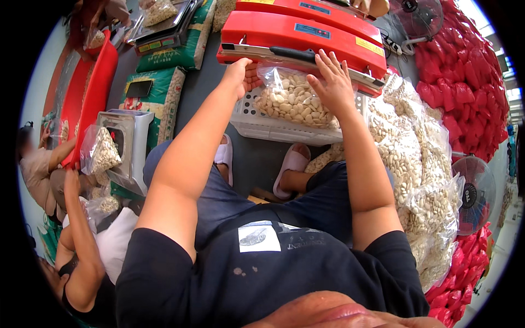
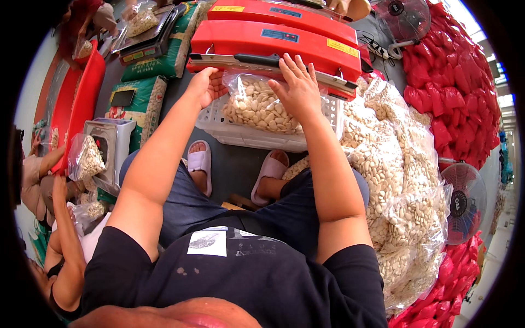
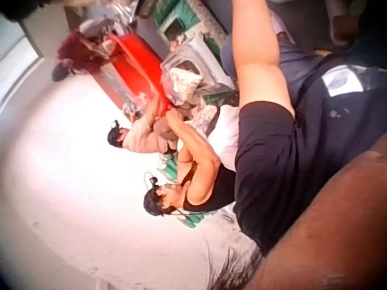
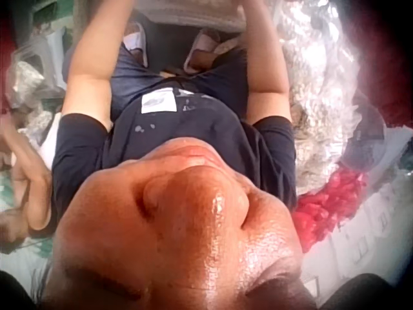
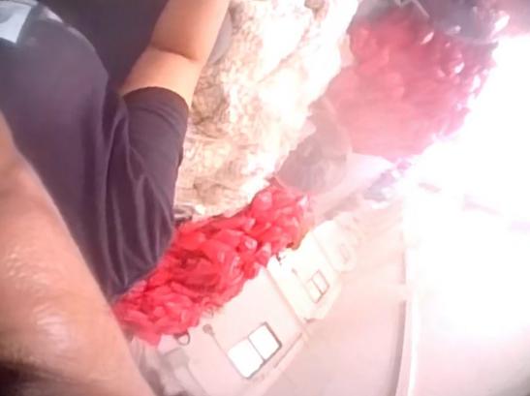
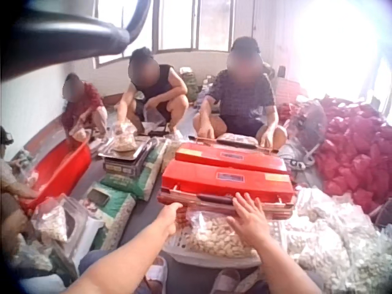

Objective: The person scoops cashews from a large sack into pink plastic bags, seals them, and then uses a red heat sealer to close the bags. The person repeats this process multiple times, handling the bags and the sealer with both hands.

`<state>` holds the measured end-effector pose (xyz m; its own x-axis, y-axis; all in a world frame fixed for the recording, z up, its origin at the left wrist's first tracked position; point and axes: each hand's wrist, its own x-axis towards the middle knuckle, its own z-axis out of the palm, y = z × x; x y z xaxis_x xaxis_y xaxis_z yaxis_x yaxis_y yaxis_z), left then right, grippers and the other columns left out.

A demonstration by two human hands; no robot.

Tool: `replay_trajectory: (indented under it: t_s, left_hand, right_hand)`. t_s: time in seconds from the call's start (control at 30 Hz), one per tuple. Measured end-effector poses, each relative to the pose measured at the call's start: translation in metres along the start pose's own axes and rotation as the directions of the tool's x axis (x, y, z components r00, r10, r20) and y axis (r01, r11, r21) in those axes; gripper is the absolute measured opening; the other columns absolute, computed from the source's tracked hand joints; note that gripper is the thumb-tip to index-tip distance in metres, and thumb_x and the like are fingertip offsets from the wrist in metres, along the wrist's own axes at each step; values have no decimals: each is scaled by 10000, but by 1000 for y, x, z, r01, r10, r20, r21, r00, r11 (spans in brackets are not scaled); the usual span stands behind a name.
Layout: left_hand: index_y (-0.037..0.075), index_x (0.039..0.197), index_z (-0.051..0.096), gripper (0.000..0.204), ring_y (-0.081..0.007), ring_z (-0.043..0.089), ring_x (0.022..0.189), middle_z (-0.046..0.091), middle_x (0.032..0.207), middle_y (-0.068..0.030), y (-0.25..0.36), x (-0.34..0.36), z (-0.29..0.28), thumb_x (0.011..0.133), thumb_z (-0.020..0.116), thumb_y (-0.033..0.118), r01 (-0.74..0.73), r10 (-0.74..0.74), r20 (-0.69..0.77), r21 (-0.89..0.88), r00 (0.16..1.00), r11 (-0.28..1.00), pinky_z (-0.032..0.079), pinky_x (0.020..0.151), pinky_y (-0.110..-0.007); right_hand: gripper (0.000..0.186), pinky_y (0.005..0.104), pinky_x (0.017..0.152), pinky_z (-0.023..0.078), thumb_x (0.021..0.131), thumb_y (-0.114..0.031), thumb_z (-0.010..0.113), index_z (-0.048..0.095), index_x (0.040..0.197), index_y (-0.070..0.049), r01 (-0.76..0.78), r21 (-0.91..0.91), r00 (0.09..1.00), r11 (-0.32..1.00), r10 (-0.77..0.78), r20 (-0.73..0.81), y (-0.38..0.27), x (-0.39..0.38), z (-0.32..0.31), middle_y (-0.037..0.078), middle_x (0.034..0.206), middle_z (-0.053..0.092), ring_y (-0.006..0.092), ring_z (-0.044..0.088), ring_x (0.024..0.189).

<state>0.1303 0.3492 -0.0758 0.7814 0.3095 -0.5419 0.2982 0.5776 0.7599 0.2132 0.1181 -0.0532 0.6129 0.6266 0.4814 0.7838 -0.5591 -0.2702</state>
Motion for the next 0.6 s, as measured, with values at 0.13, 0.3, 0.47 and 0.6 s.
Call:
replay_trajectory:
  t_s: [0.13,0.3,0.47,0.6]
  left_hand:
    - [70,901,572,264,-167,579,740,628,814,-45,5,-7,3,844,456,300,74,-73,24,-23,997,997,474,668,-303]
    - [104,903,584,230,-155,558,723,614,800,-21,6,-6,8,846,456,286,80,-82,29,76,996,994,469,672,-300]
    - [106,884,581,111,-148,542,773,592,814,-10,8,-14,8,778,551,128,53,-63,55,153,996,987,451,699,-315]
    - [105,859,572,99,-131,558,798,603,855,-14,16,-32,9,763,550,110,20,-48,101,270,994,963,445,710,-317]
  right_hand:
    - [365,367,819,433,824,-375,537,610,997,-63,-387,241,911,890,410,-51,18,-5,-42,127,1043,591,282,549,992]
    - [533,253,449,450,824,-539,458,611,700,-44,-840,-141,445,525,813,374,65,-9,-70,25,587,597,122,584,506]
    - [349,229,457,451,822,-352,565,611,691,-31,-837,120,484,534,619,619,48,-13,-66,40,643,621,107,604,535]
    - [252,219,461,447,798,-280,617,627,731,-37,-808,223,532,546,511,676,45,-15,-83,27,690,627,94,609,562]
